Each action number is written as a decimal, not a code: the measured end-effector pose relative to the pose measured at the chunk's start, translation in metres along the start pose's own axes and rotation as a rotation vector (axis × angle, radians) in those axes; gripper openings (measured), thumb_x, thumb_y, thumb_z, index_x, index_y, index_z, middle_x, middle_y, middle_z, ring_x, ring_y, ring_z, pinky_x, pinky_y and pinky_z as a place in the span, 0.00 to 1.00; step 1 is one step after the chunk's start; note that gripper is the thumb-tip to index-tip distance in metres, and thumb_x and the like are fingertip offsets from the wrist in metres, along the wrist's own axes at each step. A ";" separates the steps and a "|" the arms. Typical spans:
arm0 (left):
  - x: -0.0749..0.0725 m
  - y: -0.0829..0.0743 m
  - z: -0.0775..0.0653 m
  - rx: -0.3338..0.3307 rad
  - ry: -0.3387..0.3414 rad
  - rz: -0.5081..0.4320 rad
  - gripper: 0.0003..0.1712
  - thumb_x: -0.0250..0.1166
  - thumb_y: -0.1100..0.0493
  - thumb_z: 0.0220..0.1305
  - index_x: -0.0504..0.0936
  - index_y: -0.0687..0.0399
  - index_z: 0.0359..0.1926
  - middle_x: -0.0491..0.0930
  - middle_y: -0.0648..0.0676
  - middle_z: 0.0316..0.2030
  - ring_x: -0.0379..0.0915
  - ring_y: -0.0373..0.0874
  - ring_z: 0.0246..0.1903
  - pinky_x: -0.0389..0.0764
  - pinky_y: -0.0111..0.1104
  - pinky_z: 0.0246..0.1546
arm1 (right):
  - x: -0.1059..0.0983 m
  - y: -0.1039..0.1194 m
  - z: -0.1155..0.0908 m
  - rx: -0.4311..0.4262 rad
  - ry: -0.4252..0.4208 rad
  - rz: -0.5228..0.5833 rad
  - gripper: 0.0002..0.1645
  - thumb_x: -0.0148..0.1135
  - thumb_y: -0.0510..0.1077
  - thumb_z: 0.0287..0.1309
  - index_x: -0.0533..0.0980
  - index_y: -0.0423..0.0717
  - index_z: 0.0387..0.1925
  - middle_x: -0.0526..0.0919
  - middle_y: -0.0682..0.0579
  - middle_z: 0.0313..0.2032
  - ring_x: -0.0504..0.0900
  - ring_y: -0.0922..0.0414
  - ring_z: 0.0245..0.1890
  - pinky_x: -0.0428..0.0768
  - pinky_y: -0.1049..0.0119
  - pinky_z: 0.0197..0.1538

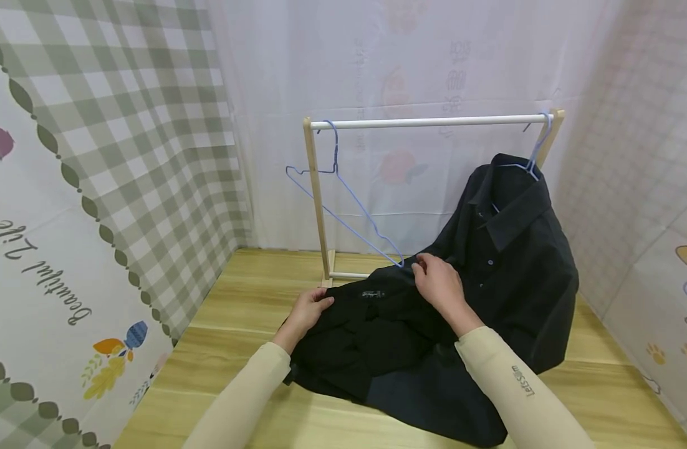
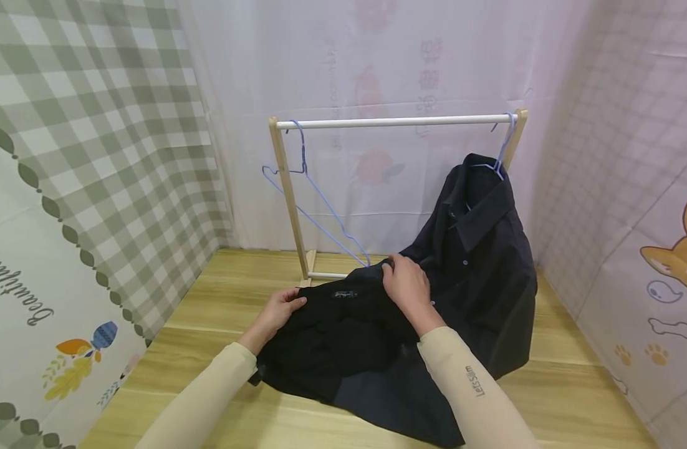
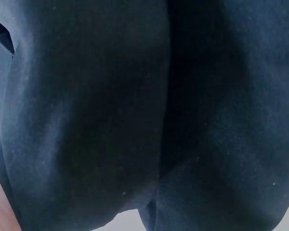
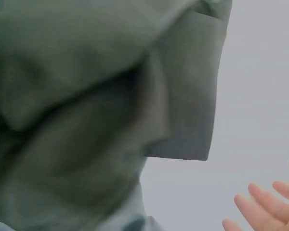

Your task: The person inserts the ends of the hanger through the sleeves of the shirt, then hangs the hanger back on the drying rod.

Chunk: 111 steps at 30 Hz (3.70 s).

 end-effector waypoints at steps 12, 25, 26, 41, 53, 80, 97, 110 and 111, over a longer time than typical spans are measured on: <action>-0.002 -0.001 0.002 -0.002 0.021 0.016 0.11 0.59 0.63 0.72 0.82 0.66 0.48 0.82 0.55 0.40 0.75 0.44 0.37 0.77 0.38 0.43 | -0.039 0.071 0.054 -0.110 0.110 0.100 0.35 0.41 0.60 0.77 0.64 0.43 0.72 0.72 0.41 0.65 0.72 0.43 0.63 0.70 0.44 0.62; -0.001 -0.006 0.002 0.027 0.030 0.026 0.11 0.59 0.64 0.72 0.82 0.67 0.48 0.83 0.58 0.41 0.76 0.45 0.39 0.77 0.39 0.45 | -0.043 0.148 0.090 -0.124 0.092 -0.044 0.33 0.50 0.57 0.75 0.66 0.40 0.70 0.77 0.43 0.61 0.77 0.47 0.58 0.75 0.50 0.58; 0.000 -0.007 0.002 0.029 0.031 0.029 0.11 0.59 0.64 0.71 0.82 0.67 0.48 0.83 0.58 0.42 0.76 0.45 0.39 0.77 0.39 0.45 | -0.042 0.151 0.091 -0.122 0.083 -0.044 0.32 0.50 0.56 0.75 0.67 0.41 0.70 0.78 0.44 0.60 0.77 0.47 0.57 0.75 0.51 0.58; -0.001 -0.011 0.001 0.082 0.027 0.063 0.10 0.59 0.66 0.70 0.83 0.68 0.46 0.83 0.58 0.39 0.74 0.41 0.36 0.76 0.34 0.42 | -0.029 0.163 0.101 -0.160 -0.050 -0.013 0.17 0.54 0.44 0.74 0.81 0.42 0.56 0.86 0.46 0.49 0.83 0.49 0.49 0.78 0.55 0.53; 0.000 -0.008 0.002 0.070 0.031 0.049 0.10 0.60 0.65 0.70 0.83 0.68 0.46 0.83 0.59 0.39 0.75 0.43 0.36 0.76 0.35 0.41 | -0.038 0.155 0.099 -0.164 -0.214 0.099 0.17 0.49 0.41 0.75 0.81 0.38 0.52 0.87 0.45 0.42 0.85 0.50 0.43 0.80 0.56 0.49; -0.007 -0.001 0.010 0.000 0.029 -0.006 0.13 0.60 0.63 0.71 0.82 0.65 0.52 0.83 0.56 0.43 0.75 0.45 0.40 0.76 0.40 0.47 | -0.072 0.012 -0.001 -0.412 -0.412 0.052 0.08 0.57 0.32 0.68 0.81 0.31 0.42 0.86 0.40 0.33 0.86 0.46 0.33 0.82 0.47 0.41; -0.021 -0.005 0.014 0.014 -0.055 -0.070 0.14 0.60 0.65 0.70 0.81 0.71 0.51 0.83 0.56 0.42 0.75 0.42 0.39 0.75 0.34 0.44 | -0.066 -0.032 -0.056 -0.465 -0.293 -0.063 0.10 0.64 0.27 0.58 0.82 0.32 0.42 0.87 0.44 0.33 0.87 0.49 0.30 0.83 0.49 0.36; -0.023 -0.008 0.015 0.004 -0.061 -0.083 0.14 0.60 0.65 0.71 0.81 0.72 0.52 0.82 0.56 0.42 0.74 0.42 0.41 0.75 0.34 0.47 | -0.069 -0.037 -0.060 -0.509 -0.239 -0.089 0.11 0.67 0.26 0.54 0.83 0.34 0.41 0.85 0.50 0.28 0.81 0.57 0.26 0.84 0.54 0.33; -0.023 -0.007 0.015 0.006 -0.060 -0.086 0.14 0.60 0.66 0.71 0.81 0.72 0.52 0.82 0.56 0.42 0.74 0.42 0.41 0.75 0.33 0.46 | -0.069 -0.037 -0.060 -0.513 -0.238 -0.089 0.11 0.67 0.26 0.54 0.83 0.34 0.41 0.85 0.51 0.28 0.81 0.58 0.26 0.84 0.54 0.32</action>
Point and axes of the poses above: each hand's wrist, its own z-axis towards the middle knuckle, its own x-axis out of the palm, y = z × x, the point moved 4 cm from there along z, towards the middle knuckle
